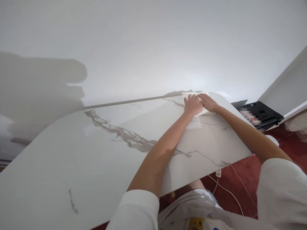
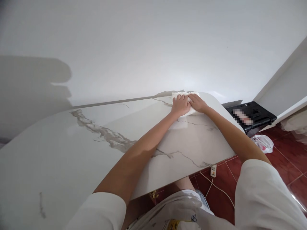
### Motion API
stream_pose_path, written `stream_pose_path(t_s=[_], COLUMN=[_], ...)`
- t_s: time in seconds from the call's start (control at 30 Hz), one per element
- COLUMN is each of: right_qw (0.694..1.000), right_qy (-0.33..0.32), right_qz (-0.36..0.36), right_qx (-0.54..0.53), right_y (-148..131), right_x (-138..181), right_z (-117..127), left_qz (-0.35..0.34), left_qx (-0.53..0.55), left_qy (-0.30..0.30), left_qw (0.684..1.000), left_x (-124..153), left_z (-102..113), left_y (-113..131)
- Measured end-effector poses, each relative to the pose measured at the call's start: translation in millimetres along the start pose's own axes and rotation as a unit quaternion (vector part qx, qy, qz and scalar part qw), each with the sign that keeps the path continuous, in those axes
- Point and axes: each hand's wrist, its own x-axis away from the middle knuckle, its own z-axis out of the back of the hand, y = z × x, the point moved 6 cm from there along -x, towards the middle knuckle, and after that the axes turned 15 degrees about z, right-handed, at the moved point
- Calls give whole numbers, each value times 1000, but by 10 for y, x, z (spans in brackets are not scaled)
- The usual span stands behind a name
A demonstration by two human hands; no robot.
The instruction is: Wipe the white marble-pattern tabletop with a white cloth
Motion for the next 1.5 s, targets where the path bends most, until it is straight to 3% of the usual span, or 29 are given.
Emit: stream_pose_path(t_s=[0.3, 0.47, 0.97, 1.17, 1.5], right_qw=[1000, 999, 996, 997, 998], right_qy=[8, 16, 19, 9, -13], right_qz=[12, 49, 75, 67, 32], right_qx=[21, 15, 40, 37, 49], right_y=[-224, -451, -1224, -1295, -1039], right_x=[600, 943, 1776, 1879, 1867], right_z=[103, 184, 350, 393, 498], left_qz=[-22, -25, -54, -54, -84], left_qx=[6, 3, -22, -36, -14], left_qy=[-2, -10, -32, -25, -31], left_qw=[1000, 1000, 998, 998, 996], left_x=[529, 885, 1808, 1910, 1726], left_z=[8, 43, 153, 121, 92], left_y=[249, 376, 554, 626, 799])
